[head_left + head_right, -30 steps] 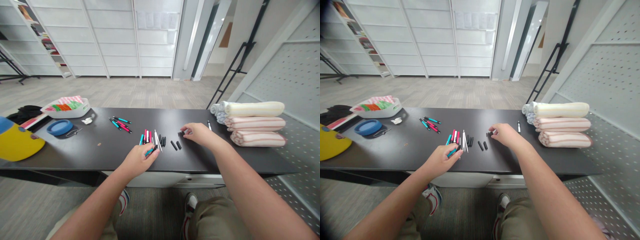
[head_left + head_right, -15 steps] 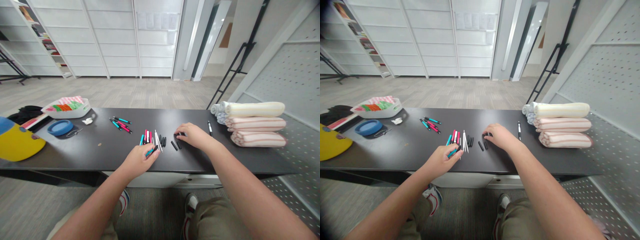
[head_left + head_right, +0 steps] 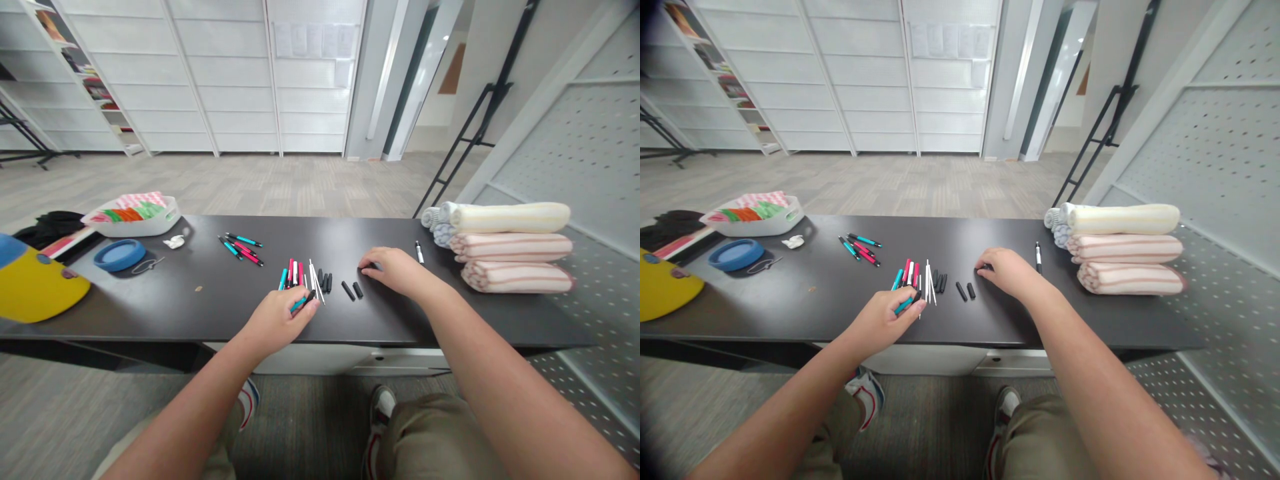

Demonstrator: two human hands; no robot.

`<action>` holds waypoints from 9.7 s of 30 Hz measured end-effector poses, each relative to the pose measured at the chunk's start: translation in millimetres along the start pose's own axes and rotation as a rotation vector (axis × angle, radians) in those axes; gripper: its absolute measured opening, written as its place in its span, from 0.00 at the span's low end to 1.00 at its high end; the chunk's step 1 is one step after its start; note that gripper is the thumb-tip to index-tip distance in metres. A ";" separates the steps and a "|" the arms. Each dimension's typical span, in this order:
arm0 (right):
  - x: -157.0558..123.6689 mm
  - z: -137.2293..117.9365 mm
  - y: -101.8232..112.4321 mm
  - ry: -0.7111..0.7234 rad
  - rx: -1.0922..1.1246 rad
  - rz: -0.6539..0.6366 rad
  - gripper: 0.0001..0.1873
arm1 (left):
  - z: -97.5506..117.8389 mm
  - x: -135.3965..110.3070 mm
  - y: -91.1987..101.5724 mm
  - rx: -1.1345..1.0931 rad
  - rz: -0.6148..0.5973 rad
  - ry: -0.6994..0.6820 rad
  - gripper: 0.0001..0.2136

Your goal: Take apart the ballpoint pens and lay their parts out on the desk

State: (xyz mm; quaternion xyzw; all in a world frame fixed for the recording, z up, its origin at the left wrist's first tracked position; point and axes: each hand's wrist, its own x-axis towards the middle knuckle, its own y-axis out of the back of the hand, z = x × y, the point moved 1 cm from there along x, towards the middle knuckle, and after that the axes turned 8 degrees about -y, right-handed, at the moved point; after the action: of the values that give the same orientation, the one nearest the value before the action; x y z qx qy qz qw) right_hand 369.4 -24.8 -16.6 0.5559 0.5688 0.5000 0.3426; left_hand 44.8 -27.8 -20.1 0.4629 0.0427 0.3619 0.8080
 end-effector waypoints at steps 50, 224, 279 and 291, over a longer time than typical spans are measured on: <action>-53.5 -116.7 -27.6 0.135 0.347 0.114 0.16 | -2.6 -10.2 -7.6 0.154 -0.002 -0.246 0.12; -61.9 -116.3 -20.7 0.153 0.545 0.201 0.05 | -1.8 -9.1 0.9 -0.065 -0.063 -0.228 0.12; -67.1 -110.5 -27.3 -0.031 0.827 -0.107 0.10 | -5.2 -1.5 16.8 -0.411 -0.321 -0.132 0.15; -67.3 -112.1 -27.2 -0.039 0.864 -0.145 0.09 | -1.8 -1.9 16.4 -0.371 -0.333 -0.080 0.15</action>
State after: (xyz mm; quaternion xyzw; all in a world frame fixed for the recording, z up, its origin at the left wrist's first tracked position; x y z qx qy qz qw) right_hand 265.4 -108.2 -23.9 0.6163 0.7565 0.1804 0.1235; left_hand 33.8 -22.7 -8.8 0.3071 0.0193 0.2069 0.9287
